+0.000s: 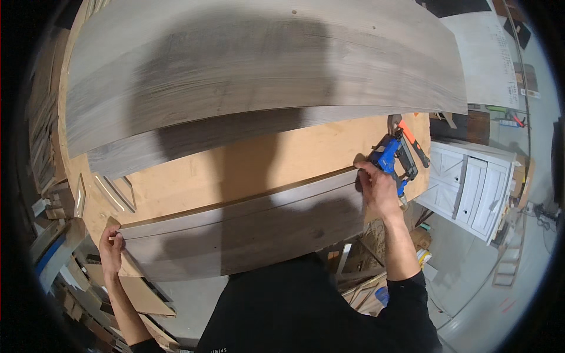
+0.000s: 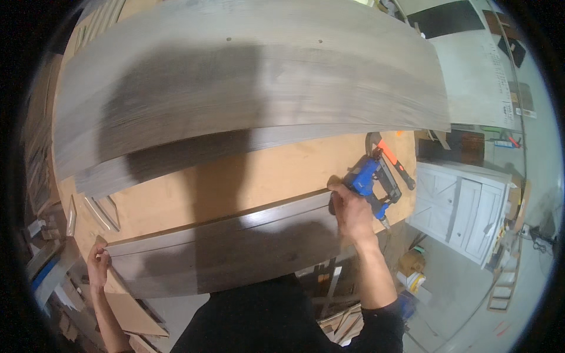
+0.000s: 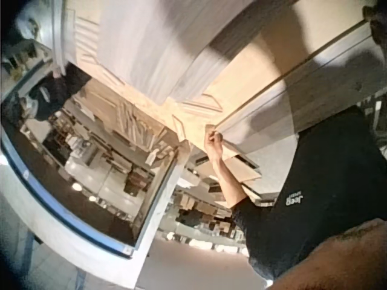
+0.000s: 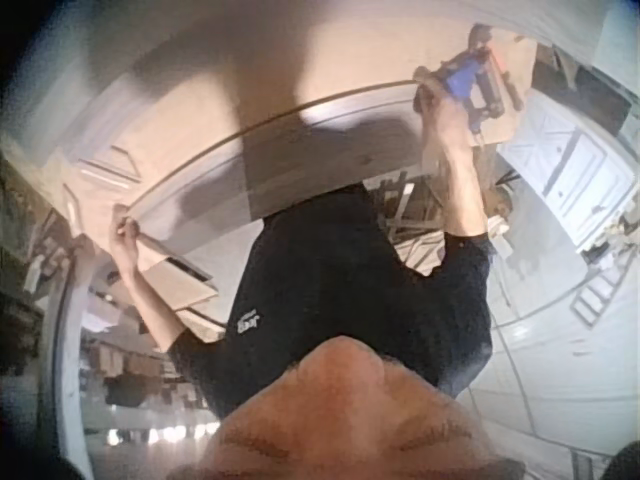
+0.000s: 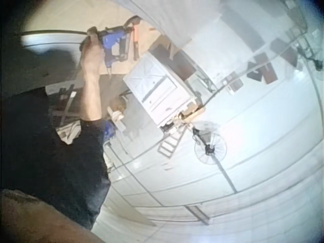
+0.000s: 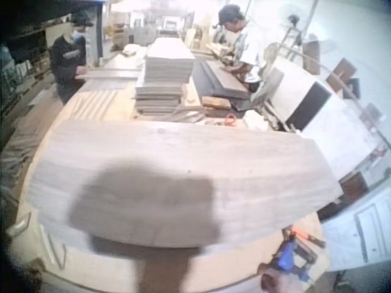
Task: The person assembles wooden panels by fitting wooden trim strips along the edges of the panels by hand and securing them using a pneumatic nail gun and a hammer.
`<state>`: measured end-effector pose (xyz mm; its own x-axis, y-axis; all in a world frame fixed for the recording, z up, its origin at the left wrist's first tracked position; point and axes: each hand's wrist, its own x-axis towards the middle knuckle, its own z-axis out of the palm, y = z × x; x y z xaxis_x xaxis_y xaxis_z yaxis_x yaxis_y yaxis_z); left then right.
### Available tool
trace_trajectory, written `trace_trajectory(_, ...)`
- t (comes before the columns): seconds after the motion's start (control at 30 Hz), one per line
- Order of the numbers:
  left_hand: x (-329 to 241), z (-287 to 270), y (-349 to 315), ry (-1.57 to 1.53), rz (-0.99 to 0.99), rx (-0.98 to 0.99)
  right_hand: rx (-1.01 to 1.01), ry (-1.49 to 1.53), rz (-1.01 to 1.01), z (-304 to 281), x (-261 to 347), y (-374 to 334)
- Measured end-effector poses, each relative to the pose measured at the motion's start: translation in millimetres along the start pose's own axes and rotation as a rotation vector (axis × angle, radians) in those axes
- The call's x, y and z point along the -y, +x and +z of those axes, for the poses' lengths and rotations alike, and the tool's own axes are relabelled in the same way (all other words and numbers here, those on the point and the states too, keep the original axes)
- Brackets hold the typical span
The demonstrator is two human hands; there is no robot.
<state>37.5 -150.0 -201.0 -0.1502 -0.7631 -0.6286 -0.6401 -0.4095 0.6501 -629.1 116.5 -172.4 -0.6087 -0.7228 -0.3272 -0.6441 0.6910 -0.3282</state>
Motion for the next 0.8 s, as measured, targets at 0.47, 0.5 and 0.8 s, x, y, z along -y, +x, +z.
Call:
trace_trajectory(0.47, -12, -1, 12, 0.101, -0.064, 0.013, 0.065, 0.059, 0.173, -5, 1, 5)
trace_trajectory(0.5, -12, -4, 10, 0.106, -0.059, 0.005, 0.062, 0.068, 0.169, -5, 3, 6)
trace_trajectory(0.8, -17, 13, 2, 0.128, 0.083, -0.034, 0.063, 0.616, 0.103, 51, -107, 18)
